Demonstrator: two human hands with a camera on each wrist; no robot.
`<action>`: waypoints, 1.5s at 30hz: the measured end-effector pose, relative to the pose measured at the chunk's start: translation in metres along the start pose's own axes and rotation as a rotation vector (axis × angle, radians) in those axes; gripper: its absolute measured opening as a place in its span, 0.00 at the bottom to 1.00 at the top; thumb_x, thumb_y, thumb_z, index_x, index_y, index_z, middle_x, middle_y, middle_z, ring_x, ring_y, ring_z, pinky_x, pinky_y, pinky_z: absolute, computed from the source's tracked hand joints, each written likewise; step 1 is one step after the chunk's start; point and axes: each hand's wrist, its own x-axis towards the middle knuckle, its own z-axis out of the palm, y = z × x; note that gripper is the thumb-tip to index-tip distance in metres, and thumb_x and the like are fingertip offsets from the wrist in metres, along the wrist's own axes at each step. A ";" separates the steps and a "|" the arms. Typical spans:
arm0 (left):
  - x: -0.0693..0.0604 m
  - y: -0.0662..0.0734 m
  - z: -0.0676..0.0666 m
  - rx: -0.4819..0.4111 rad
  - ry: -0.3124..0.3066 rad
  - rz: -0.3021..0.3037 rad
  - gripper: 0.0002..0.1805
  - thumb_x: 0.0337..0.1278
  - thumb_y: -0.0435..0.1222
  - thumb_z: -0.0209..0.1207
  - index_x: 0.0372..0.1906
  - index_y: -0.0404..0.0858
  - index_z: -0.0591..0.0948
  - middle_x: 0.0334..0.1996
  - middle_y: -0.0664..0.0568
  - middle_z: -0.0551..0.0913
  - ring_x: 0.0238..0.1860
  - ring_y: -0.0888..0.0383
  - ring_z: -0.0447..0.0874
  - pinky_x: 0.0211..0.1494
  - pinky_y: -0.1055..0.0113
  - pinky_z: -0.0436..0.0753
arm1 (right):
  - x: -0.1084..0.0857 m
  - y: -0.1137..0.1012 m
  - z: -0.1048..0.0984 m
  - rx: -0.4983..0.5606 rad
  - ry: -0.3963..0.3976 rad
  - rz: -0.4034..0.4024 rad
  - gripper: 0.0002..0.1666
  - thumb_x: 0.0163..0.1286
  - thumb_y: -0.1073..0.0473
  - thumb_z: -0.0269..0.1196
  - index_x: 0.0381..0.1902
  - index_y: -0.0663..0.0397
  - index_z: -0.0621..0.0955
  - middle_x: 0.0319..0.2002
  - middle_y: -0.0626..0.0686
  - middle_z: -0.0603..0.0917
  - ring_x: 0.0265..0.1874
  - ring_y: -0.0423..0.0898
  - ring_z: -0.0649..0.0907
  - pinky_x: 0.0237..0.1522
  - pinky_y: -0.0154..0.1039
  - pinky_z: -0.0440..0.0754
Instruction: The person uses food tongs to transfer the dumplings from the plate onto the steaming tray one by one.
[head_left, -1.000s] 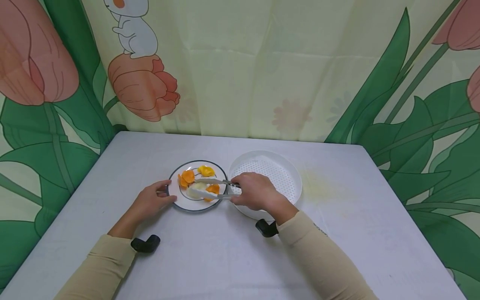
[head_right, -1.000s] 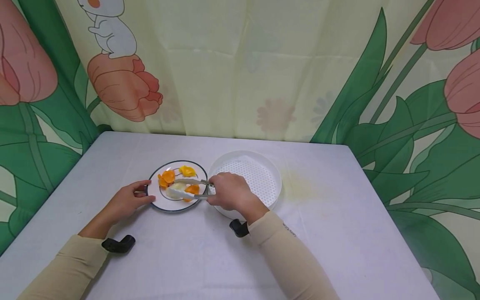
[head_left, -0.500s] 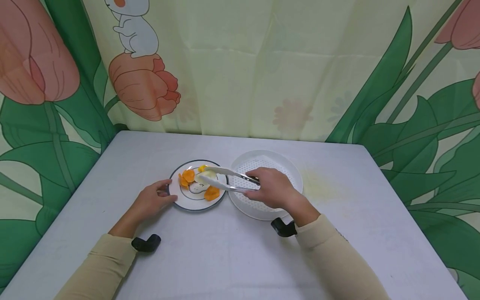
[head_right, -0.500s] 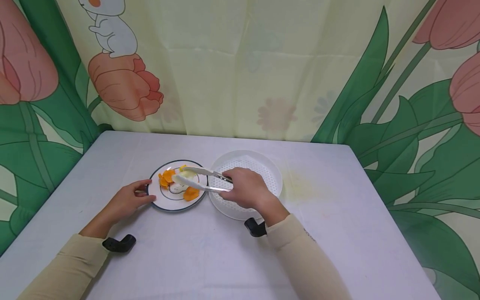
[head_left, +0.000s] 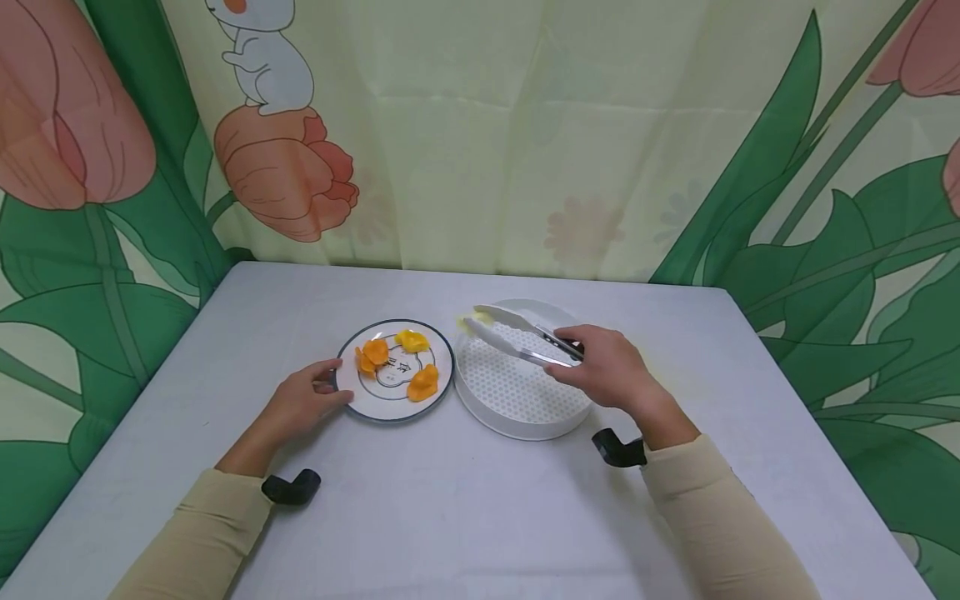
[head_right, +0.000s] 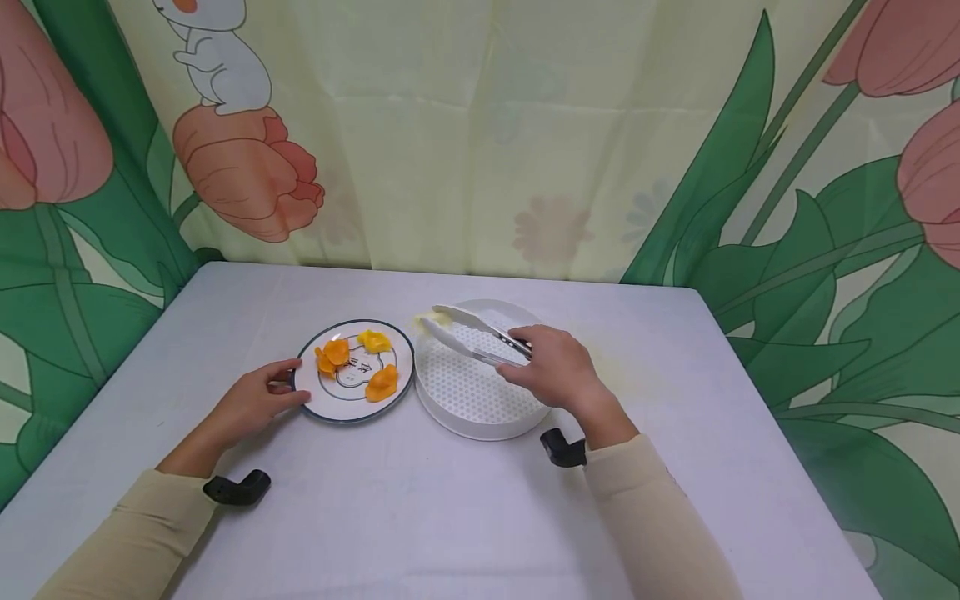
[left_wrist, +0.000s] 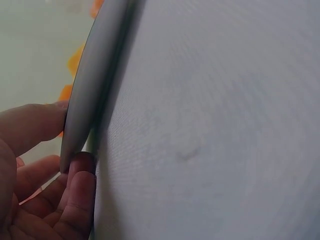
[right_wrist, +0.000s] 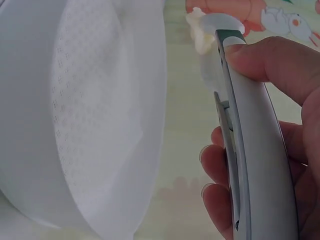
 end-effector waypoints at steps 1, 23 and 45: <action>0.000 0.000 0.000 0.000 -0.001 -0.002 0.40 0.63 0.45 0.65 0.75 0.36 0.63 0.67 0.31 0.68 0.62 0.36 0.71 0.62 0.44 0.77 | -0.001 0.003 -0.001 -0.003 0.003 0.009 0.35 0.64 0.48 0.68 0.64 0.61 0.78 0.52 0.61 0.83 0.42 0.54 0.81 0.40 0.48 0.79; -0.001 -0.001 0.000 -0.022 -0.013 0.013 0.40 0.64 0.44 0.64 0.76 0.36 0.62 0.67 0.31 0.68 0.63 0.36 0.71 0.63 0.44 0.76 | 0.002 0.049 -0.001 -0.082 0.029 0.186 0.38 0.66 0.45 0.65 0.65 0.65 0.75 0.59 0.68 0.79 0.52 0.64 0.79 0.46 0.58 0.79; 0.001 -0.004 0.000 -0.007 -0.004 0.031 0.40 0.63 0.44 0.65 0.75 0.36 0.63 0.66 0.31 0.69 0.61 0.37 0.72 0.61 0.45 0.77 | 0.005 0.059 0.006 -0.074 0.003 0.227 0.40 0.66 0.45 0.64 0.67 0.65 0.73 0.61 0.69 0.77 0.55 0.65 0.77 0.47 0.59 0.78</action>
